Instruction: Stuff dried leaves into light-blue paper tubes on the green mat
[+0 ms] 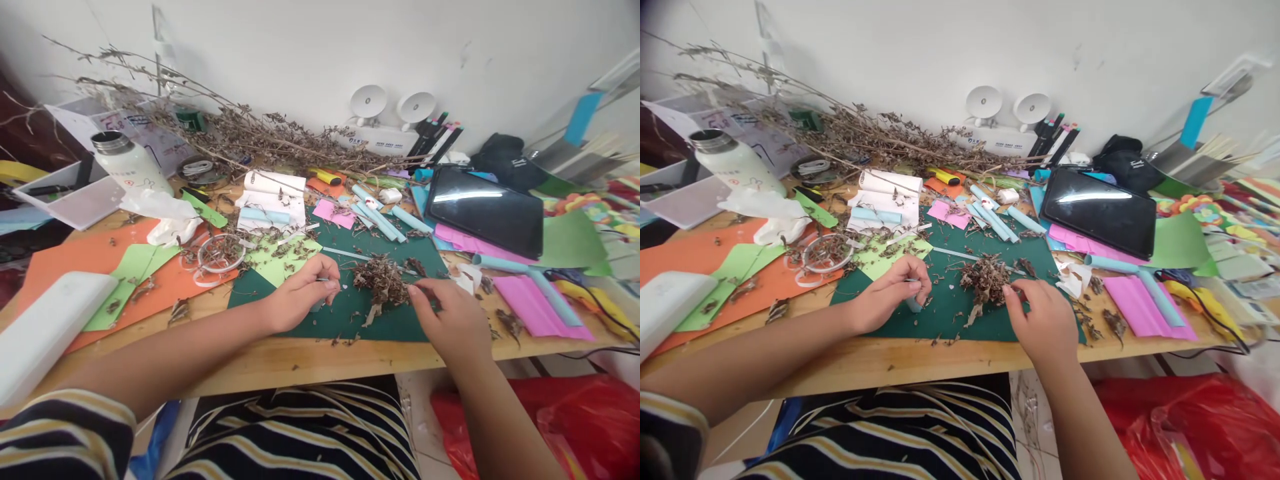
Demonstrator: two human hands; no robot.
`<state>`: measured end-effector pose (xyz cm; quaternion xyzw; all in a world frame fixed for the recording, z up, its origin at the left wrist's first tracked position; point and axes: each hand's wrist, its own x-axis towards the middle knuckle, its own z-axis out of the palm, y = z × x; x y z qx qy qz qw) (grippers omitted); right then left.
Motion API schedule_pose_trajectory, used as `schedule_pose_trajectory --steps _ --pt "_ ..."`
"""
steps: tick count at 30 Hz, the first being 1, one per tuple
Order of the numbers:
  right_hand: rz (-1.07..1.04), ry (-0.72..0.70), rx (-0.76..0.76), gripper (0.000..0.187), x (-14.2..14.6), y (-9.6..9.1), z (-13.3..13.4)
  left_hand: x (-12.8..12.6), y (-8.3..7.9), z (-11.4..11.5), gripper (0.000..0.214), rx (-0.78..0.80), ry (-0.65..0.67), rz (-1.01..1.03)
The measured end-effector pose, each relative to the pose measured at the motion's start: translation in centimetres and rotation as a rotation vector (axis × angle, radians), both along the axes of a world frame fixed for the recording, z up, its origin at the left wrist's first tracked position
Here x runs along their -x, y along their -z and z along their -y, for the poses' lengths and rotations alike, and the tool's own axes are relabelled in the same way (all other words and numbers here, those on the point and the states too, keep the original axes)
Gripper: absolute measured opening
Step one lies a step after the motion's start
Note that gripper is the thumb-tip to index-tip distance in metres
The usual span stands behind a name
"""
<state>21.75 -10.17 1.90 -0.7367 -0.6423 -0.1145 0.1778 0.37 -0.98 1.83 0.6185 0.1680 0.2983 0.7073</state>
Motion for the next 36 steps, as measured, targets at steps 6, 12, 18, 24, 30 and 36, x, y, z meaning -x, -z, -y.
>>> schedule_pose_trajectory --steps 6,12,18,24,30,36 --pt "-0.173 0.363 0.384 0.038 2.9 -0.1 -0.4 0.0 0.5 -0.1 0.017 0.091 -0.013 0.067" --pt "-0.419 0.44 0.33 0.031 3.6 1.2 -1.4 0.1 0.4 0.4 0.027 0.002 -0.042 -0.011" --pt "-0.595 0.366 0.221 0.021 3.0 1.8 -1.0 -0.1 0.6 0.7 0.038 -0.084 -0.173 -0.012" --pt "-0.748 0.256 0.058 0.023 3.1 0.7 -0.2 -0.5 0.9 0.8 0.031 -0.09 -0.178 0.044" --pt "-0.631 0.211 -0.13 0.021 3.0 0.5 0.0 -0.4 0.6 0.6 0.024 -0.049 -0.086 0.012" --pt "-0.521 0.198 -0.25 0.015 3.0 0.3 -0.5 0.0 0.5 0.4 0.023 -0.06 -0.001 -0.015"
